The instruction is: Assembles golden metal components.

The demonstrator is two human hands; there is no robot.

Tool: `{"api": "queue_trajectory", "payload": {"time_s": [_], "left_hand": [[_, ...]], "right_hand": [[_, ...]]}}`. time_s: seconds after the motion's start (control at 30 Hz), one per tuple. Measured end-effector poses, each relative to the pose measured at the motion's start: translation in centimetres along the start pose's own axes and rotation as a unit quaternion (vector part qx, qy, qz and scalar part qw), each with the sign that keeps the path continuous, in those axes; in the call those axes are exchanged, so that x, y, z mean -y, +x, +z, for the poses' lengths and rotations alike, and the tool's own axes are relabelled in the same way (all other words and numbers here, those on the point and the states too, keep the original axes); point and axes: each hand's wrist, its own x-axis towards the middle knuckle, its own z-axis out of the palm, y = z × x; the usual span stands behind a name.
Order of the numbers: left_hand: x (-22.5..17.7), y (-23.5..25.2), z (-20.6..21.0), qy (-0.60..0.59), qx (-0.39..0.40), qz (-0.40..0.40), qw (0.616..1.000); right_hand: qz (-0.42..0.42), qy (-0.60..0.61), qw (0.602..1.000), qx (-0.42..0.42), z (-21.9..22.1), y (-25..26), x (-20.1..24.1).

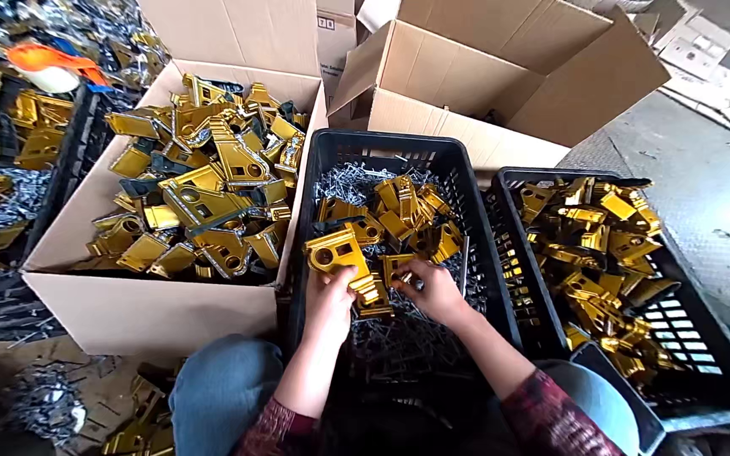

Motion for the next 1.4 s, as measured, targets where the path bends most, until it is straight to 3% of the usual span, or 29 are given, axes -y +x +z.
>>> {"api": "queue_trajectory", "payload": {"time_s": [0.07, 0.17, 0.3, 0.4, 0.47, 0.57, 0.73, 0.87, 0.97, 1.13, 1.2, 1.27, 1.33, 1.4], "left_hand": [[0.0, 0.0, -0.2, 0.018, -0.01, 0.035, 0.999], [-0.2, -0.7, -0.5, -0.017, 0.013, 0.024, 0.999], [-1.4, -1.5, -0.7, -0.071, 0.044, -0.019, 0.996], [-1.6, -1.9, -0.9, -0.082, 0.073, -0.028, 0.994], [-1.5, -2.2, -0.7, -0.075, 0.081, -0.037, 0.993], [-1.1, -2.4, -0.6, -0.053, 0.112, -0.062, 0.99], [-0.5, -2.5, -0.6, 0.041, 0.152, -0.098, 0.983], [1.0, -3.2, -0.4, 0.096, 0.219, -0.112, 0.965], [2.3, -3.5, 0.4, 0.011, 0.164, -0.121, 0.979], [2.5, -3.1, 0.6, -0.144, 0.147, -0.131, 0.97], [2.2, -2.5, 0.5, -0.167, 0.115, -0.132, 0.97], [1.8, -1.8, 0.2, -0.174, 0.09, -0.141, 0.97], [1.5, -1.5, 0.3, -0.132, 0.057, -0.126, 0.982], [1.3, -1.5, 0.4, -0.05, 0.041, -0.097, 0.993]], "right_hand": [[0.172, -0.121, 0.964, 0.162, 1.4, 0.7, -1.8], [0.233, -0.206, 0.918, 0.245, 4.1, 0.2, -1.8], [0.231, -0.111, 0.95, 0.179, -0.2, 0.0, -0.4], [0.102, 0.02, 0.994, 0.032, -3.5, -1.7, -2.3], [0.06, 0.101, 0.993, -0.031, -4.6, -2.7, -3.1], [0.072, 0.188, 0.976, -0.086, -4.3, -3.7, -2.7], [0.046, 0.381, 0.916, -0.122, -2.8, -3.6, 0.6], [0.035, 0.427, 0.892, -0.146, -1.2, -3.1, 2.7], [0.066, 0.499, 0.854, -0.134, 0.0, -3.0, 3.8], [0.121, 0.652, 0.739, -0.12, 0.7, -3.5, 4.9], [0.11, 0.633, 0.751, -0.148, 0.3, -3.3, 4.5], [0.077, 0.545, 0.812, -0.196, -0.3, -3.2, 3.4], [0.025, 0.36, 0.901, -0.241, -1.0, -3.4, 1.9], [-0.046, 0.201, 0.938, -0.279, -1.9, -3.6, 1.2]]}}
